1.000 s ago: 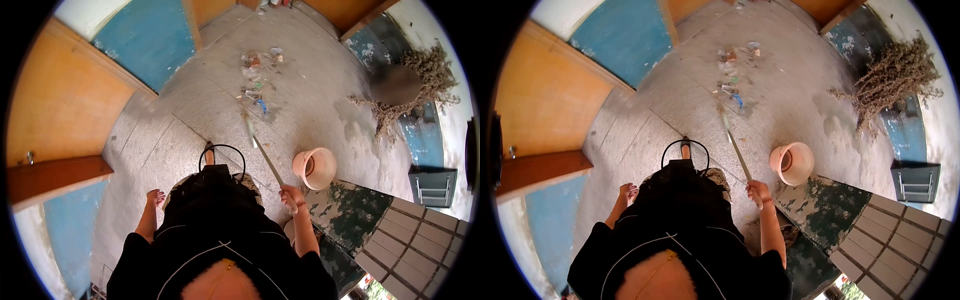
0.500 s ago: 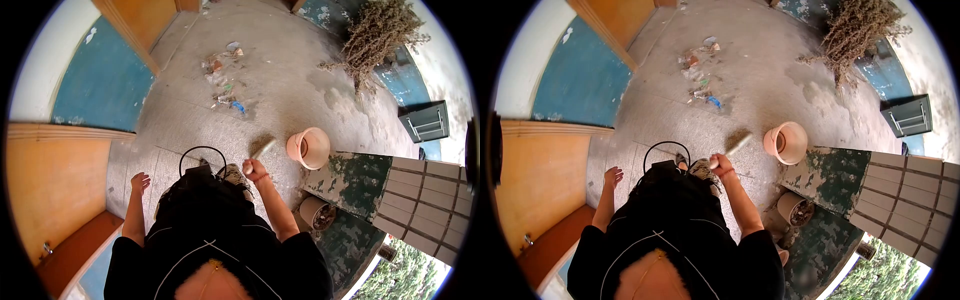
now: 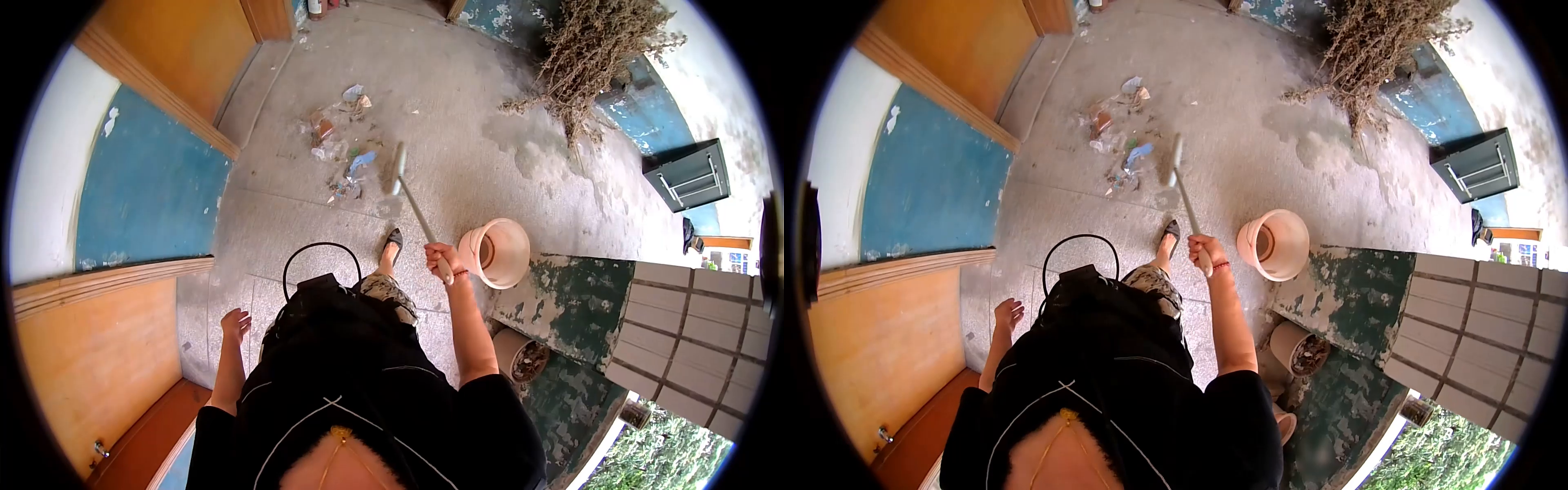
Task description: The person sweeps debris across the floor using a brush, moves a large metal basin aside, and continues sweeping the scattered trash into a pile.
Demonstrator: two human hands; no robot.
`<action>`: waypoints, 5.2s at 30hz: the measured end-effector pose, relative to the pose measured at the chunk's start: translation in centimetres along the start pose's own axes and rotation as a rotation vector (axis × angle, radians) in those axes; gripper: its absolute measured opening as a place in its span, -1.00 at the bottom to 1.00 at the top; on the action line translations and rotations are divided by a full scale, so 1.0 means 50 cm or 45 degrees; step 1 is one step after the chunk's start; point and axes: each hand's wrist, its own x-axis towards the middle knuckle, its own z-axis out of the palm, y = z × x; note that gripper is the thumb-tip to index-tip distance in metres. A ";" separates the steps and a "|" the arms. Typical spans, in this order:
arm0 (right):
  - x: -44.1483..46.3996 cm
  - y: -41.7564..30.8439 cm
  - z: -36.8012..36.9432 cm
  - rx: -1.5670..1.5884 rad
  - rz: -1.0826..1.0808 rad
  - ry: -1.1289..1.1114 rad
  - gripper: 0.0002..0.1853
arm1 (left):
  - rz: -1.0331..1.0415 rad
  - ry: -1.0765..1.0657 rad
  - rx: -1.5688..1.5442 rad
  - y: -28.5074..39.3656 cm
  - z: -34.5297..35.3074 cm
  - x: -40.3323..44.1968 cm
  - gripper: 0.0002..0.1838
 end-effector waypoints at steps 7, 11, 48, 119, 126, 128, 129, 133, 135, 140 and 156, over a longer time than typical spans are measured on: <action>-0.020 -0.237 -0.097 -0.140 -0.226 0.412 -0.84 | -0.161 0.096 0.088 0.017 0.168 -0.006 -0.65; -0.008 -0.355 -0.170 -0.104 -0.128 0.510 -0.87 | -0.203 0.031 0.088 0.062 0.313 0.020 -0.68; 0.073 -1.037 -0.360 -0.417 -0.287 0.812 -0.81 | 0.021 -0.078 0.353 0.472 0.964 0.133 -0.65; 0.660 -0.960 0.353 -2.276 0.137 -0.124 -0.86 | -0.342 0.807 -0.816 -0.117 0.978 -0.332 -0.68; 0.645 -0.897 0.259 -1.976 0.672 -0.176 -0.88 | -0.505 0.796 -1.039 -0.118 1.156 -0.333 -0.69; 0.591 -0.969 0.315 -1.961 0.648 -0.192 -0.85 | -0.437 0.728 -1.073 -0.085 1.188 -0.315 -0.69; 0.590 -1.030 0.351 -1.806 0.853 -0.156 -0.85 | -0.382 0.682 -1.074 -0.071 1.195 -0.302 -0.68; 0.558 -1.157 0.521 -1.683 1.024 -0.028 -0.83 | -0.307 0.692 -1.049 0.020 1.207 -0.267 -0.64; 0.548 -1.151 0.567 -2.086 0.767 -0.077 -0.83 | -0.262 0.720 -1.039 0.051 1.210 -0.263 -0.62; 0.712 -1.058 0.596 -2.727 0.302 -0.389 -0.86 | -0.259 0.785 -1.093 0.045 1.241 -0.295 -0.62; 0.947 -0.911 0.175 -2.961 0.608 -0.519 -0.89 | -0.574 1.034 -1.321 -0.103 1.351 -0.434 -0.68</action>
